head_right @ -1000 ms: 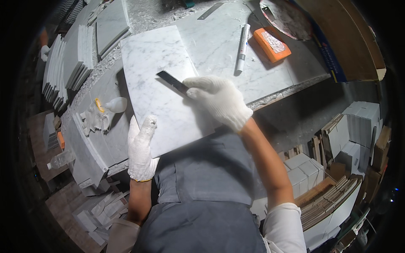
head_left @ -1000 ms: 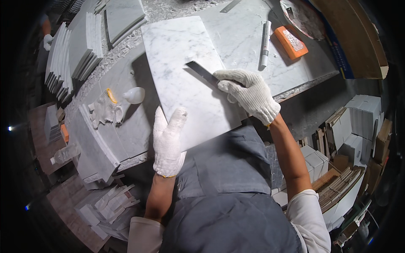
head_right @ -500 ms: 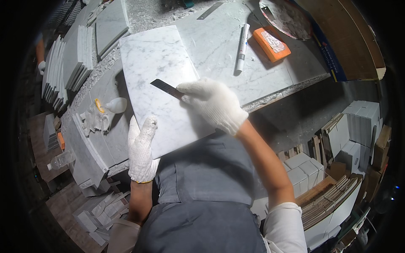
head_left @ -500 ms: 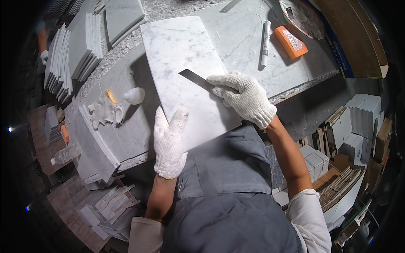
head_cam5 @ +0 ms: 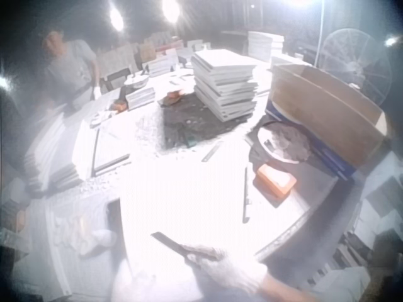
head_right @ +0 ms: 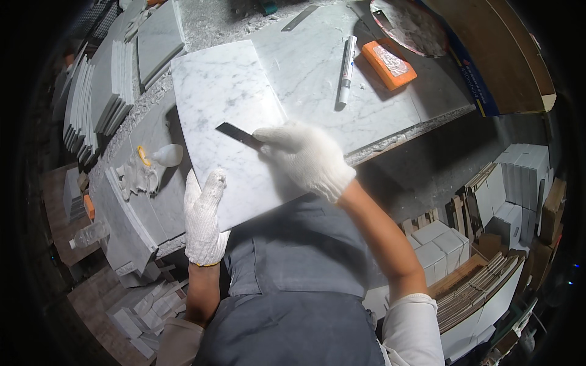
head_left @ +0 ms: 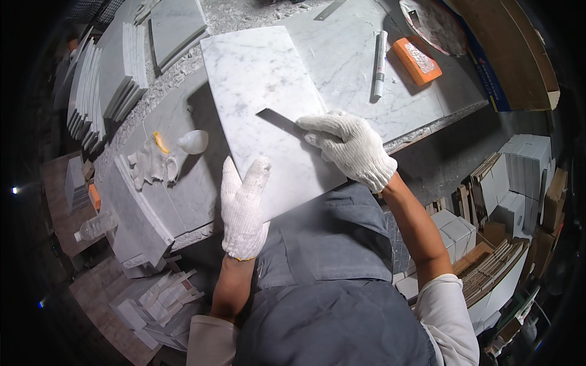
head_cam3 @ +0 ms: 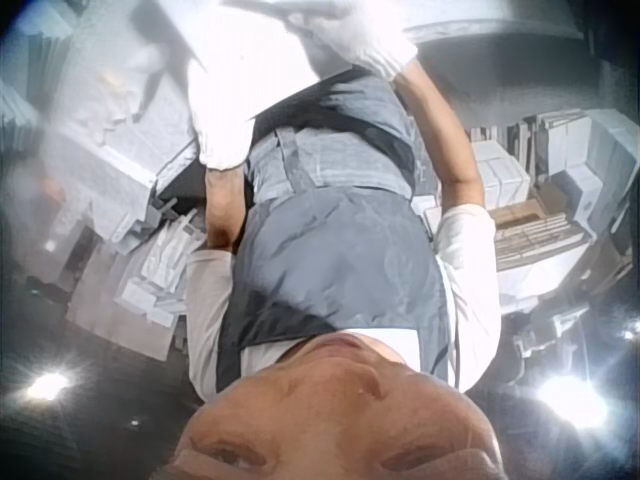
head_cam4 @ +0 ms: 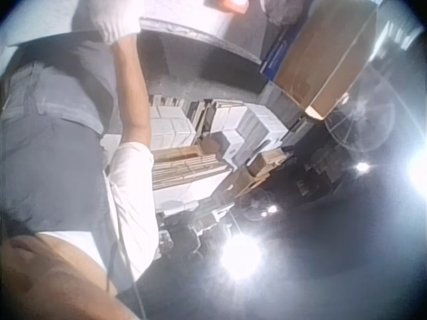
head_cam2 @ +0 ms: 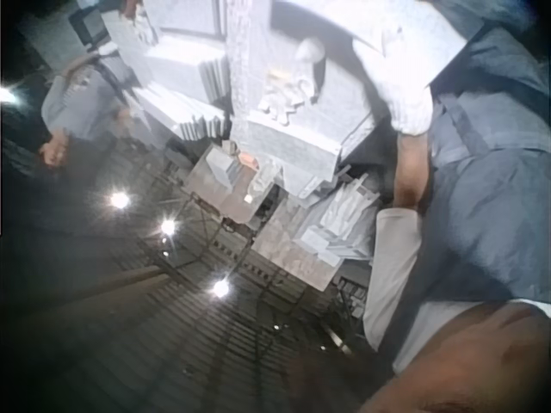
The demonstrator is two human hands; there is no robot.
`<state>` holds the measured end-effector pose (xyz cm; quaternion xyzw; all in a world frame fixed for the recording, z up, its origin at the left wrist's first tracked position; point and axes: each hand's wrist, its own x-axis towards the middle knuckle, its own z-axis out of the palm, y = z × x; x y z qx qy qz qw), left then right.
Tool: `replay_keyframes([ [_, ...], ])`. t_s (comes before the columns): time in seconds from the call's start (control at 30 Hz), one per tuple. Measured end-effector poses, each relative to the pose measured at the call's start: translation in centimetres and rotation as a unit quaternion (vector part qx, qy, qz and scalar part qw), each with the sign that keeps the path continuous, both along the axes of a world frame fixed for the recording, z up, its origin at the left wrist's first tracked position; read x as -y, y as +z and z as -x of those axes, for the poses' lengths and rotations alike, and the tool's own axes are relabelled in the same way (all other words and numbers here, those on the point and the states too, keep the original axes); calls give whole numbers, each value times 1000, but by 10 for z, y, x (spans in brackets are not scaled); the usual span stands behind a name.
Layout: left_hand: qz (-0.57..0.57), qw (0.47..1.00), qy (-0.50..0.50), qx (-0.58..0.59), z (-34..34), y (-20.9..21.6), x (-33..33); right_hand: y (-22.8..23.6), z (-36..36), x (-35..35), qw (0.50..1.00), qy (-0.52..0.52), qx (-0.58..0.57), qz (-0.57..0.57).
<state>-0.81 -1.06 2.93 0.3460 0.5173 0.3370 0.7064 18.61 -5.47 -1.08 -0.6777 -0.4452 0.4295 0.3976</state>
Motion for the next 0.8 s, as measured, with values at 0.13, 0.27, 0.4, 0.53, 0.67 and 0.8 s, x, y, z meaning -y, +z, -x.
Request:
replay_keyframes([
  [0.13,-10,999,0,-42,-1,2,0,-4,2,2,999,-1,32,-40],
  [0.27,-3,1000,-4,-10,-1,2,-1,-7,2,3,998,-10,-24,-52],
  [0.4,-4,1000,2,-8,0,0,0,-4,2,2,998,-13,11,-57],
  [0.53,-7,1000,-5,-11,0,-2,-1,6,5,6,996,-20,-81,8],
  [0.67,5,1000,4,3,-1,0,1,13,1,9,995,-30,-70,63],
  [0.8,6,1000,2,-14,-2,2,2,12,7,15,995,-50,-60,59],
])
